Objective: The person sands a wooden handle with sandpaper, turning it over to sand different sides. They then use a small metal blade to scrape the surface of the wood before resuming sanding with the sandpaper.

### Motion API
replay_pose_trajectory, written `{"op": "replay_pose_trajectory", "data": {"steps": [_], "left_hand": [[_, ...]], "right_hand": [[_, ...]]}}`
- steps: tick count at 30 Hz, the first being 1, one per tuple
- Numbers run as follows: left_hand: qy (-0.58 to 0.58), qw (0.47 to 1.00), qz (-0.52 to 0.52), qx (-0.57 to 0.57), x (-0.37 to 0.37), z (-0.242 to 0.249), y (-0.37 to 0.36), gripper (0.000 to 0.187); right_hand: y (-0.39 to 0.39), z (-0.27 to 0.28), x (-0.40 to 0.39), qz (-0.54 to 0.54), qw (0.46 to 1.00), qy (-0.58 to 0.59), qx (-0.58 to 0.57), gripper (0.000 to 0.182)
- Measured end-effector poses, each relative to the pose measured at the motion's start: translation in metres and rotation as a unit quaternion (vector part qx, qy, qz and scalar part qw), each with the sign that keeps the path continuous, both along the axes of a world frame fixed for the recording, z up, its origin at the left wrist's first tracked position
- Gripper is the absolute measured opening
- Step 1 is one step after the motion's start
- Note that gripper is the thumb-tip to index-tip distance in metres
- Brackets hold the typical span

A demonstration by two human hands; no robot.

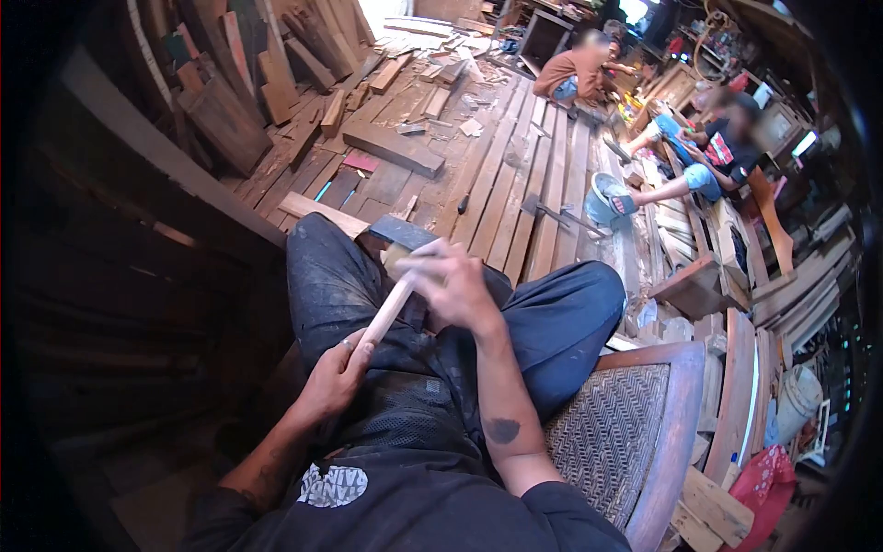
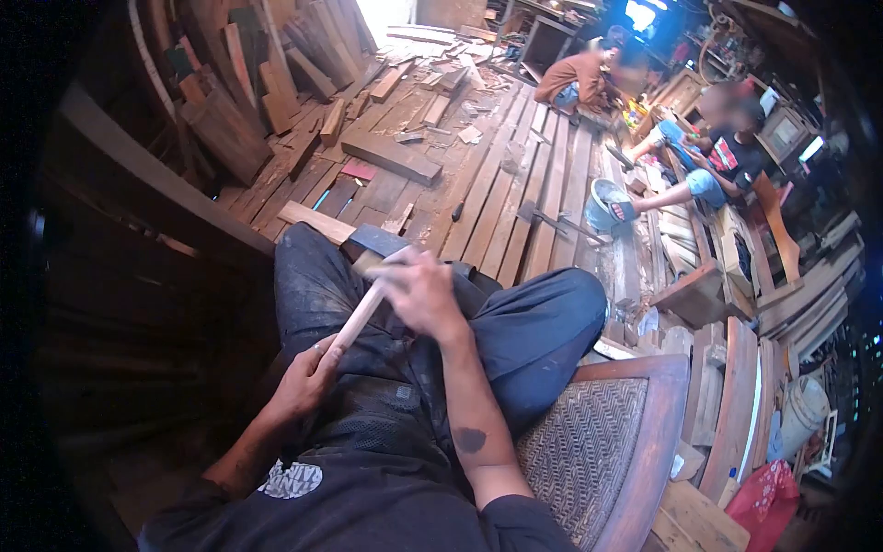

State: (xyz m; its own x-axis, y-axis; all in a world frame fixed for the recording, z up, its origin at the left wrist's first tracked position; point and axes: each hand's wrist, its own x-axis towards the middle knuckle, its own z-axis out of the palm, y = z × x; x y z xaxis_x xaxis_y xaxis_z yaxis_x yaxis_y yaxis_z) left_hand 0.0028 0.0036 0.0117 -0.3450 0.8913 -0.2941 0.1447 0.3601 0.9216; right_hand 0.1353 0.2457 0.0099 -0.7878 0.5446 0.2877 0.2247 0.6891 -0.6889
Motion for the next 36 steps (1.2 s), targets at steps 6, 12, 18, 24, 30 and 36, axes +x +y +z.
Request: {"op": "replay_pose_trajectory", "data": {"steps": [6, 12, 18, 24, 30, 36], "left_hand": [[0.032, 0.999, -0.009, 0.021, 0.001, -0.007, -0.002, 0.049], [0.030, 0.999, -0.009, 0.023, -0.001, -0.011, -0.002, 0.049], [0.027, 0.999, -0.004, 0.026, 0.000, -0.009, -0.002, 0.049], [0.041, 0.998, -0.002, 0.038, 0.000, -0.011, -0.002, 0.049], [0.024, 0.999, 0.001, 0.022, -0.003, -0.018, -0.002, 0.049], [0.047, 0.998, -0.014, 0.024, -0.001, -0.012, -0.002, 0.050]], "right_hand": [[-0.007, 0.005, 0.005, 0.053, 0.996, -0.021, 0.068, 0.026], [0.005, -0.005, -0.005, -0.066, 0.995, -0.041, 0.058, 0.026], [-0.004, 0.000, 0.006, 0.084, 0.996, 0.001, 0.015, 0.029], [-0.008, 0.010, 0.000, 0.002, 0.997, -0.036, 0.075, 0.028], [0.002, -0.002, -0.002, 0.004, 0.999, -0.002, 0.035, 0.026], [-0.016, 0.001, 0.002, 0.072, 0.996, 0.004, 0.050, 0.026]]}}
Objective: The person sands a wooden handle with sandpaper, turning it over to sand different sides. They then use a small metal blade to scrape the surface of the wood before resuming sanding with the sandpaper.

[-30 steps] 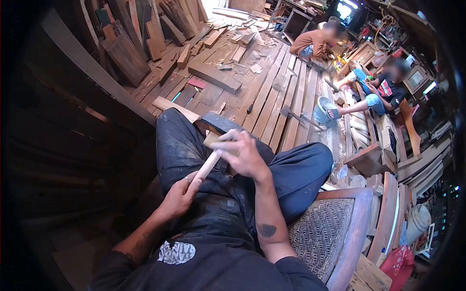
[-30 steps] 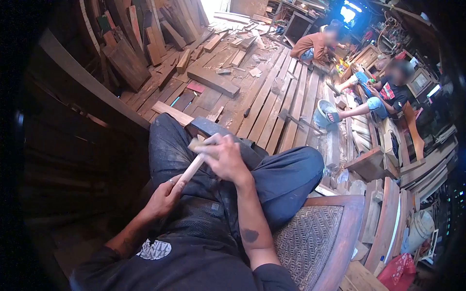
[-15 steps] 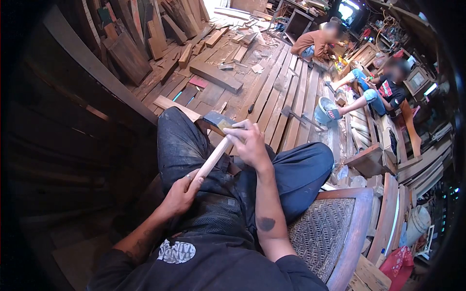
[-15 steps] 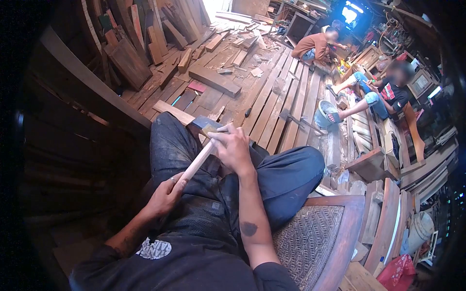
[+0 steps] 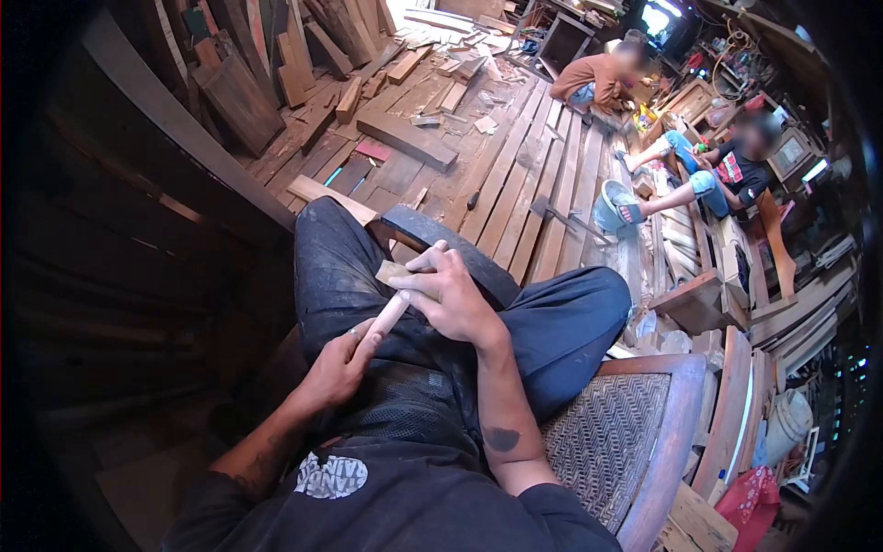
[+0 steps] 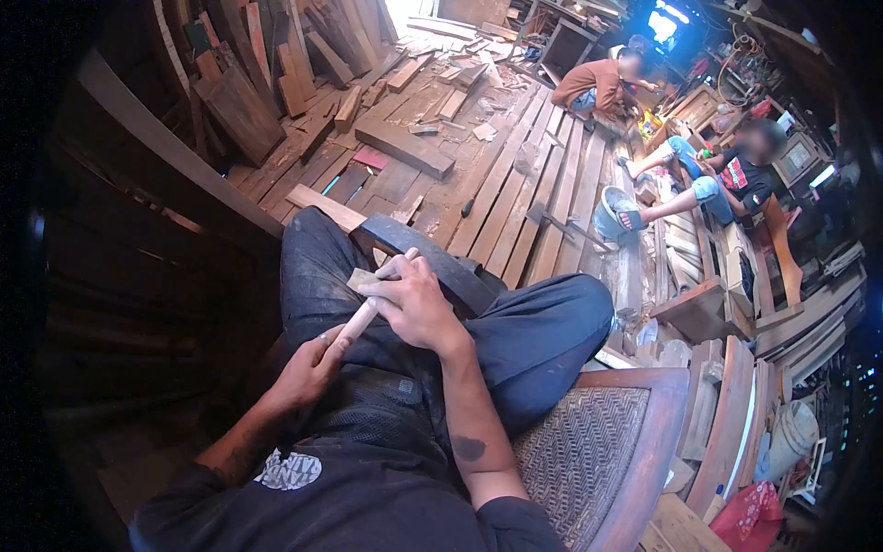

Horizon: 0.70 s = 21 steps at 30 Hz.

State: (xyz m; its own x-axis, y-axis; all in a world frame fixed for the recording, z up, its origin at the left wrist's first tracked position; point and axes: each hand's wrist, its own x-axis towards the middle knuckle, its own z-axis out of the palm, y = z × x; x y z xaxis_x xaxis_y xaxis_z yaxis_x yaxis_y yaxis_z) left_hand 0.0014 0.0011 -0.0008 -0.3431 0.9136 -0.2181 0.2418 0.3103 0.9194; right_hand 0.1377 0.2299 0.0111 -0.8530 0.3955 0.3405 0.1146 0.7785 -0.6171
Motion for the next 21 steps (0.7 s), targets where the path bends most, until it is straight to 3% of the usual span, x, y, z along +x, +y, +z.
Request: {"op": "replay_pose_trajectory", "data": {"steps": [2, 5, 8, 12, 15, 16, 20, 21], "left_hand": [[-0.004, 1.000, -0.001, -0.005, 0.000, 0.006, 0.001, 0.051], [-0.008, 1.000, -0.001, -0.023, 0.001, 0.014, 0.002, 0.051], [0.003, 1.000, -0.007, -0.015, 0.001, 0.006, 0.001, 0.052], [-0.017, 0.999, -0.006, -0.034, -0.003, 0.006, 0.001, 0.053], [-0.019, 0.999, -0.001, -0.046, 0.000, 0.016, 0.003, 0.053], [-0.012, 0.999, -0.005, -0.037, 0.001, 0.012, 0.002, 0.052], [-0.011, 1.000, -0.012, 0.007, -0.001, 0.001, 0.001, 0.052], [-0.023, 1.000, -0.007, -0.007, -0.002, 0.004, 0.000, 0.052]], "right_hand": [[0.009, -0.006, 0.000, 0.039, 0.998, 0.015, -0.038, 0.026], [0.024, -0.004, -0.001, -0.111, 0.993, -0.012, -0.031, 0.028], [0.008, 0.000, 0.006, -0.031, 0.999, 0.002, 0.027, 0.028], [0.006, 0.003, 0.005, 0.071, 0.992, 0.015, -0.099, 0.027], [0.015, 0.001, 0.000, -0.104, 0.992, 0.006, -0.076, 0.028], [0.012, 0.003, 0.001, -0.114, 0.992, -0.001, -0.054, 0.027], [-0.002, -0.001, 0.006, 0.078, 0.993, 0.028, -0.080, 0.028], [0.000, -0.006, 0.004, 0.051, 0.996, 0.038, -0.064, 0.028]]}}
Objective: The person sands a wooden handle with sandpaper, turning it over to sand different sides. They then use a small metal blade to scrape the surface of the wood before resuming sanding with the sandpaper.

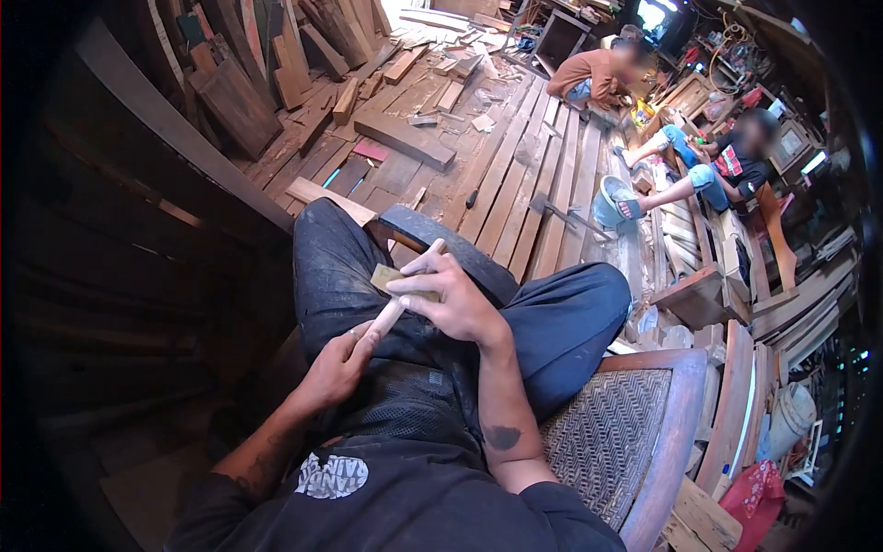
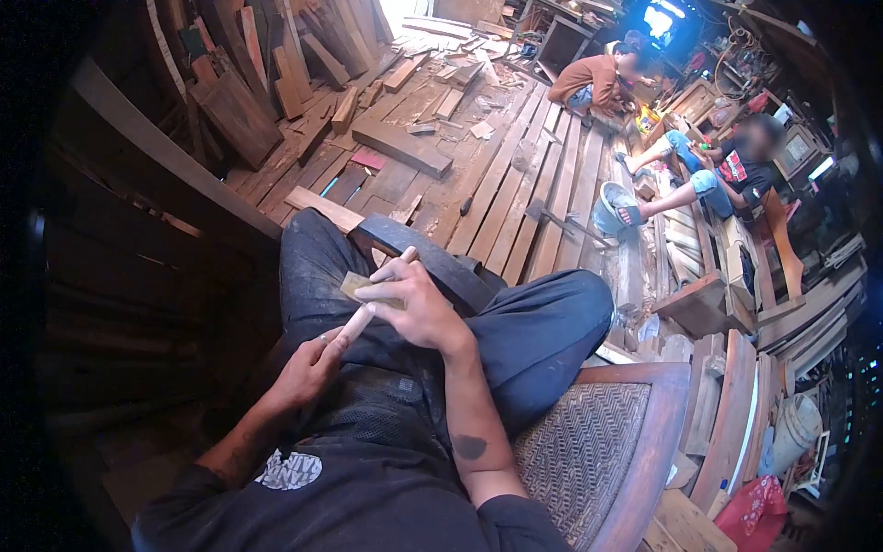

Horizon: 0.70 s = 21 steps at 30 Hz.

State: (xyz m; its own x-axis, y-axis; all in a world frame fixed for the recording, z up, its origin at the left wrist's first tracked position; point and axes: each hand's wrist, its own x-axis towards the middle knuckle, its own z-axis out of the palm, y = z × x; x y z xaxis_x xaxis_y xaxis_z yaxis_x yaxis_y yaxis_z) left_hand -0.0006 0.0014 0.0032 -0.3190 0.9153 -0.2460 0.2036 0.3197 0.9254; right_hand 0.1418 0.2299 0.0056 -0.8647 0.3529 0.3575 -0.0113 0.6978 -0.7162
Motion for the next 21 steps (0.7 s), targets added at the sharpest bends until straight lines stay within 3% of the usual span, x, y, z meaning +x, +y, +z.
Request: {"op": "replay_pose_trajectory", "data": {"steps": [2, 3, 6, 7, 10, 15, 18, 21], "left_hand": [[-0.028, 0.999, 0.012, -0.023, 0.001, 0.007, 0.002, 0.052], [-0.042, 0.999, 0.010, -0.018, 0.001, 0.005, 0.001, 0.052], [-0.106, 0.994, 0.009, -0.021, -0.001, 0.003, 0.003, 0.051], [-0.143, 0.989, 0.018, -0.034, 0.000, 0.009, 0.001, 0.051], [-0.163, 0.985, 0.024, -0.045, -0.004, 0.006, -0.001, 0.051], [-0.169, 0.984, 0.029, -0.041, 0.000, 0.009, 0.001, 0.049], [-0.156, 0.986, 0.030, -0.045, 0.000, 0.008, -0.001, 0.049], [-0.165, 0.985, 0.031, -0.035, 0.000, 0.007, 0.000, 0.049]], "right_hand": [[0.012, -0.004, -0.004, -0.053, 0.998, 0.015, 0.033, 0.029], [0.015, -0.002, -0.005, -0.127, 0.992, -0.012, -0.009, 0.029], [0.013, 0.003, -0.003, -0.156, 0.986, -0.029, 0.043, 0.029], [0.010, 0.002, 0.000, -0.094, 0.993, -0.005, 0.067, 0.028], [0.006, 0.000, 0.000, 0.021, 0.997, 0.025, -0.069, 0.026], [0.013, 0.007, -0.004, -0.167, 0.984, -0.046, 0.034, 0.030], [0.000, 0.008, 0.002, -0.005, 1.000, -0.015, -0.004, 0.029], [0.009, 0.006, -0.003, -0.106, 0.994, -0.027, -0.005, 0.027]]}}
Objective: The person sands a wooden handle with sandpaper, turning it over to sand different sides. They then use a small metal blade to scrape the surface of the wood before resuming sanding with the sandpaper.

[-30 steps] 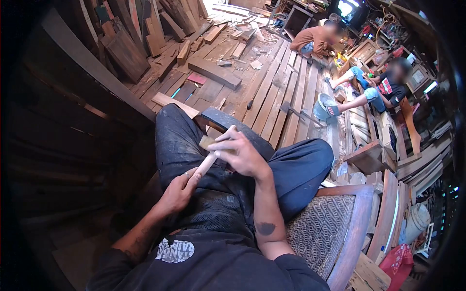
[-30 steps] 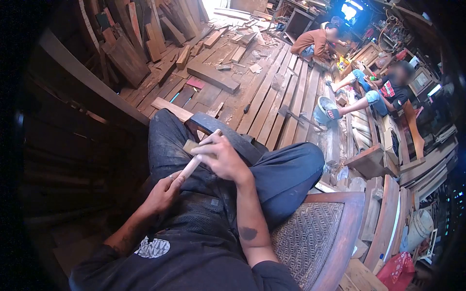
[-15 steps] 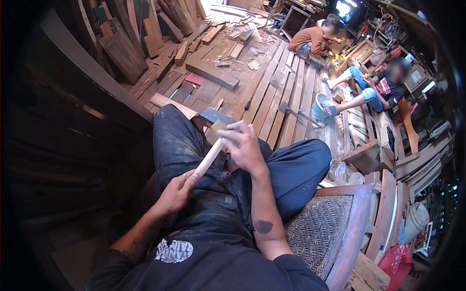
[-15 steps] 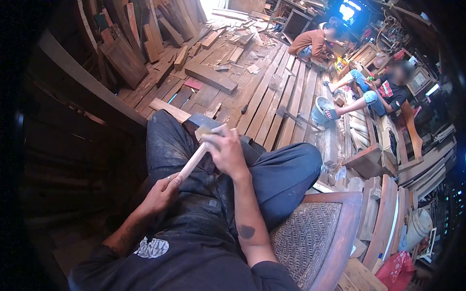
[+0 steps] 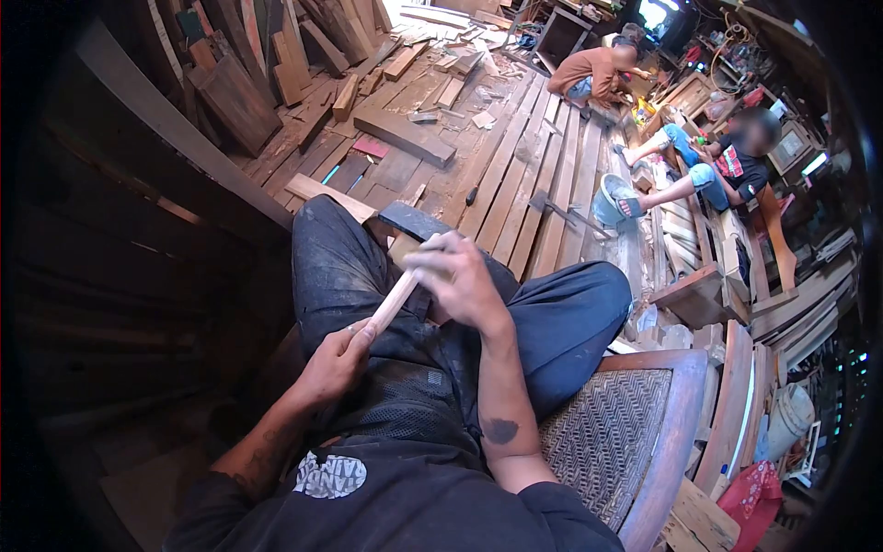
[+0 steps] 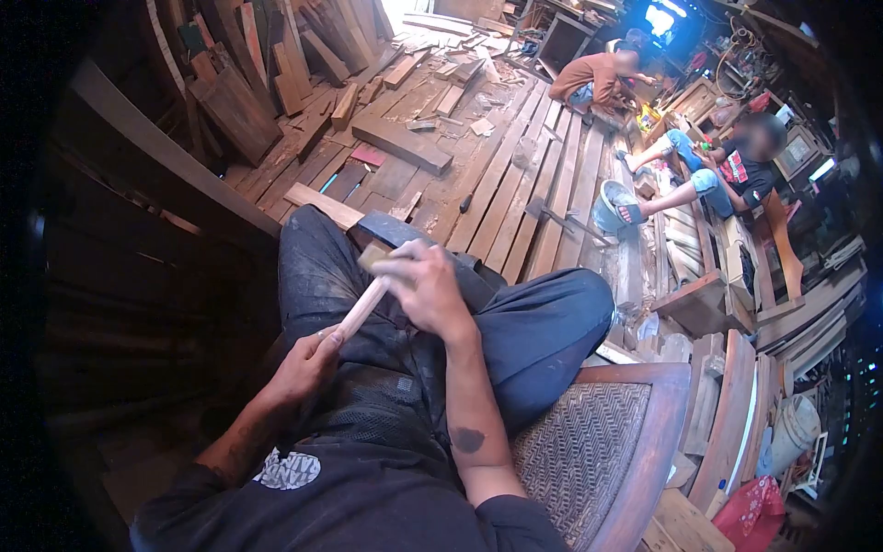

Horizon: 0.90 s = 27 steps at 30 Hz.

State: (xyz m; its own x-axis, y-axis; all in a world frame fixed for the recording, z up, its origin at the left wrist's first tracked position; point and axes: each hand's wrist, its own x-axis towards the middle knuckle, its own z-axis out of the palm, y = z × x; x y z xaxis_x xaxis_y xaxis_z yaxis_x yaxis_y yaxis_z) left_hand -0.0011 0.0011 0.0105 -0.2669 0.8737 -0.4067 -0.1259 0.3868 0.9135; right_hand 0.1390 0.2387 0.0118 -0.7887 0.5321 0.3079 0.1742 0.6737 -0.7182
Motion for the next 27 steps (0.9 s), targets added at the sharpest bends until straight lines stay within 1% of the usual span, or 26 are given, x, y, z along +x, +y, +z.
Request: {"op": "replay_pose_trajectory", "data": {"steps": [1, 2, 5, 6, 9, 10, 13, 14, 17, 18, 21, 22, 25, 26, 27], "left_hand": [[-0.001, 1.000, 0.001, 0.003, 0.000, -0.001, 0.000, 0.049], [-0.001, 1.000, -0.001, 0.006, 0.001, -0.001, 0.001, 0.049], [-0.019, 1.000, -0.014, 0.004, -0.002, -0.006, -0.001, 0.050], [-0.022, 1.000, -0.012, 0.005, -0.002, -0.004, -0.001, 0.050], [-0.027, 1.000, -0.007, -0.001, 0.000, 0.005, -0.001, 0.050], [-0.029, 1.000, -0.005, -0.005, 0.000, 0.008, 0.000, 0.049], [-0.018, 1.000, -0.013, 0.002, 0.002, 0.001, 0.000, 0.048], [-0.011, 1.000, -0.017, 0.007, 0.002, -0.001, 0.000, 0.048], [-0.030, 0.999, -0.015, -0.016, 0.002, 0.008, -0.001, 0.049], [-0.025, 1.000, -0.015, -0.011, 0.000, 0.004, -0.001, 0.051], [-0.017, 1.000, -0.014, 0.002, 0.000, -0.006, -0.001, 0.054], [-0.015, 1.000, -0.017, 0.003, 0.000, -0.004, -0.001, 0.054], [-0.014, 1.000, -0.017, 0.001, 0.001, 0.003, 0.002, 0.053], [-0.015, 1.000, -0.015, -0.004, 0.001, 0.005, 0.000, 0.053], [-0.018, 1.000, -0.014, -0.004, 0.001, 0.004, 0.000, 0.053]], "right_hand": [[0.005, 0.001, -0.002, -0.045, 0.999, -0.008, -0.006, 0.026], [0.010, -0.002, -0.002, -0.062, 0.998, -0.010, 0.019, 0.025], [0.000, 0.003, 0.007, 0.023, 0.995, -0.010, 0.092, 0.026], [-0.008, 0.007, 0.009, 0.096, 0.995, 0.003, 0.030, 0.027], [0.002, -0.001, 0.005, 0.141, 0.989, 0.013, -0.052, 0.027], [0.006, -0.001, 0.002, 0.078, 0.997, 0.014, -0.007, 0.026], [0.004, 0.008, 0.003, -0.006, 0.999, -0.046, 0.022, 0.027], [-0.003, 0.006, 0.005, 0.001, 0.996, -0.037, 0.082, 0.028], [-0.017, 0.003, 0.003, 0.132, 0.991, 0.016, 0.016, 0.030], [-0.014, 0.002, 0.001, 0.132, 0.991, 0.027, 0.000, 0.031], [0.005, 0.006, -0.001, -0.013, 0.999, -0.033, 0.003, 0.030], [0.007, 0.008, 0.000, -0.012, 0.999, -0.047, 0.005, 0.029], [-0.007, 0.007, 0.008, 0.098, 0.995, -0.019, 0.001, 0.030], [-0.012, 0.002, 0.006, 0.123, 0.992, 0.013, 0.026, 0.030], [-0.009, -0.001, 0.006, 0.107, 0.994, 0.013, 0.011, 0.030]]}}
